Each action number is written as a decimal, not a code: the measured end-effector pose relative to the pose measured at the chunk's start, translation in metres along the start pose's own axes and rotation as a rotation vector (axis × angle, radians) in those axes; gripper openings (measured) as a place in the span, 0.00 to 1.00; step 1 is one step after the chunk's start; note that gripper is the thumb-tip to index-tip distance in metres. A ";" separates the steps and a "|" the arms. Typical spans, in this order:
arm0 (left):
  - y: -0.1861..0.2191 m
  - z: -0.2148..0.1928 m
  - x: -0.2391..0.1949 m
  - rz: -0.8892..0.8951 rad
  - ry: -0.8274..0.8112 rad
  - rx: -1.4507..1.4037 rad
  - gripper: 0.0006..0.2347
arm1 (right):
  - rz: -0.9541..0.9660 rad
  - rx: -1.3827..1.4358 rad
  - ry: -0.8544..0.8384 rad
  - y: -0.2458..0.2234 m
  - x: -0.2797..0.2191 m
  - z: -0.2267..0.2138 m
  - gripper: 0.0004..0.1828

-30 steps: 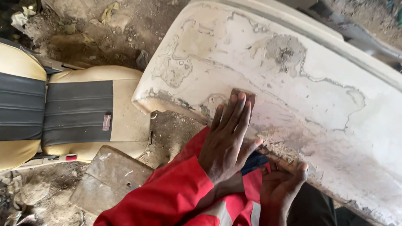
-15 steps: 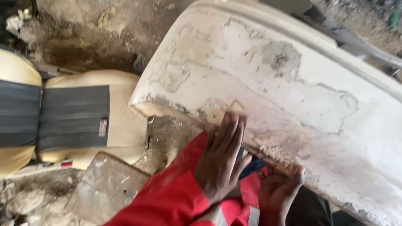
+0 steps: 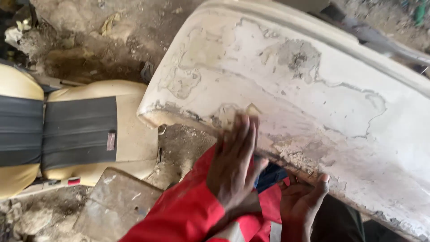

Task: Sand the surface of a car bumper using sandpaper to prepare it for repair or painting.

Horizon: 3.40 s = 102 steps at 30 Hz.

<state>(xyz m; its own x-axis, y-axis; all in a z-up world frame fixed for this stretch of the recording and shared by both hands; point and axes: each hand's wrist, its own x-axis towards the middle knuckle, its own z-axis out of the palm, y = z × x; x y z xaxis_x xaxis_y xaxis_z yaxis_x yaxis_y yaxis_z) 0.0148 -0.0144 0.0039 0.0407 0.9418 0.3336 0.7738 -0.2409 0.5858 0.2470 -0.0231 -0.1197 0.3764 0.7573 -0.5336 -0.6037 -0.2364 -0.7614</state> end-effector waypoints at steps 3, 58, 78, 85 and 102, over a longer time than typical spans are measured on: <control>-0.016 0.003 0.033 -0.011 0.066 0.125 0.34 | -0.014 -0.009 -0.044 -0.010 -0.011 0.016 0.39; 0.010 0.005 0.013 -0.036 0.060 -0.023 0.31 | -0.014 -0.040 0.036 0.000 -0.005 0.002 0.35; 0.010 0.009 -0.025 -0.017 -0.022 -0.064 0.35 | -0.008 -0.068 -0.059 -0.020 -0.033 0.040 0.38; 0.000 0.003 0.036 -0.022 0.171 0.026 0.35 | 0.022 -0.046 -0.021 0.004 0.003 -0.001 0.33; 0.018 0.011 -0.014 -0.049 -0.008 -0.083 0.37 | -0.088 0.053 -0.124 0.018 0.021 -0.013 0.35</control>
<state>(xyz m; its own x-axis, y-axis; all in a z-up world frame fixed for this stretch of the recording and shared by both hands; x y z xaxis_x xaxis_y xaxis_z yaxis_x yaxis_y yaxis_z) 0.0350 -0.0287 0.0014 0.0090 0.9548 0.2972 0.7197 -0.2126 0.6610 0.2531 -0.0191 -0.1493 0.3419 0.8440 -0.4133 -0.6093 -0.1357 -0.7813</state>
